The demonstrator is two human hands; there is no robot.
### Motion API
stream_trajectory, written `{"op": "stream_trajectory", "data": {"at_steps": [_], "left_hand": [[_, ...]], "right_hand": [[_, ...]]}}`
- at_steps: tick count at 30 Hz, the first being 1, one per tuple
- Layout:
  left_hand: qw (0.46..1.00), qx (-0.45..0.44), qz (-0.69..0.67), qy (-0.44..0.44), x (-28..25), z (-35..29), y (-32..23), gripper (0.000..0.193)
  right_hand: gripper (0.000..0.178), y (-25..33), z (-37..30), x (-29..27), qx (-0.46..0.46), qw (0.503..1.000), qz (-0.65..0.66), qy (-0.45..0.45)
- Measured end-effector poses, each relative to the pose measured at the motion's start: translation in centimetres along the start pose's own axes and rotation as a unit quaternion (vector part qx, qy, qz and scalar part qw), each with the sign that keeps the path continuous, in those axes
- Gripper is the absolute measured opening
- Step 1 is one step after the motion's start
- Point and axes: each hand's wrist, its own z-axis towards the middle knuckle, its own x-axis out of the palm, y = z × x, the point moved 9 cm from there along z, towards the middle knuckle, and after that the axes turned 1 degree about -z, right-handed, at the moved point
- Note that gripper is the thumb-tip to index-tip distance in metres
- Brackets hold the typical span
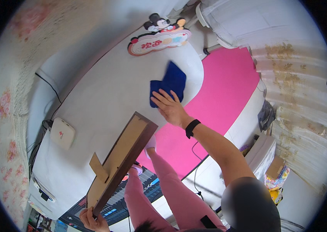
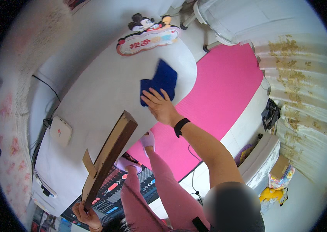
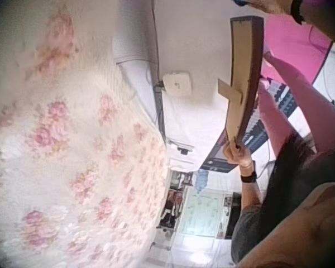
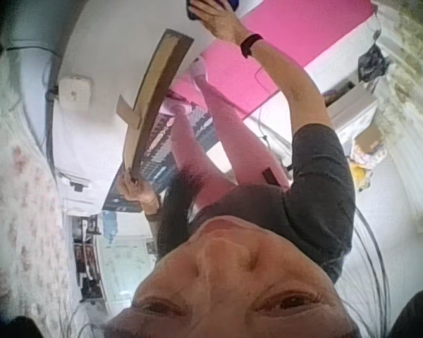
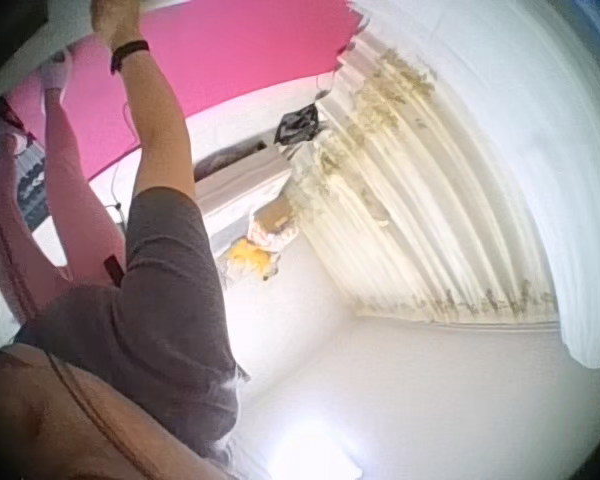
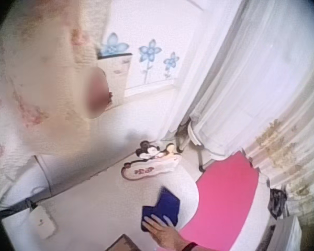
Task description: The person retrieves a blue cloth and wipes a white cabinet door, then moves to a white desk. They wipe the desk surface, open a drawer, and continue wiping around a power strip and other items. The person also wipes a framed picture and a small decorative item before placing them back.
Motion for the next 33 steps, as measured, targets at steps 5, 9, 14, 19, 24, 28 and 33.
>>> {"op": "stream_trajectory", "data": {"at_steps": [5, 9, 14, 19, 24, 28, 33], "left_hand": [[1.000, -0.012, 0.022, 0.001, 0.0, 1.1, -0.7, 0.013], [0.999, -0.017, -0.023, 0.033, 0.9, 2.4, 0.5, 0.023], [0.997, 0.005, -0.080, 0.024, 2.4, 6.5, 0.5, 0.038], [0.995, 0.046, -0.092, -0.003, 3.8, 12.1, -1.7, 0.035], [0.993, 0.073, -0.088, 0.007, 4.8, 15.9, -3.3, 0.030], [0.993, 0.062, -0.099, 0.029, 6.0, 18.2, -3.0, 0.031], [0.992, 0.065, -0.100, 0.044, 7.3, 20.0, -1.9, 0.031]], "right_hand": [[0.046, -0.1, 1.7, -2.8, -0.135, 0.989, 0.016, -0.064], [0.044, -10.3, 2.8, -6.5, 0.145, 0.966, -0.115, -0.182], [0.048, -12.7, 1.4, -6.2, 0.213, 0.952, -0.044, -0.214], [0.049, -8.3, -1.6, -3.4, 0.231, 0.958, -0.024, -0.169], [0.052, -6.3, -3.2, -3.1, 0.209, 0.961, -0.007, -0.181], [0.051, -6.5, -2.9, -3.0, 0.218, 0.964, -0.014, -0.154], [0.050, -6.3, -2.9, -3.4, 0.213, 0.965, -0.010, -0.154]]}}
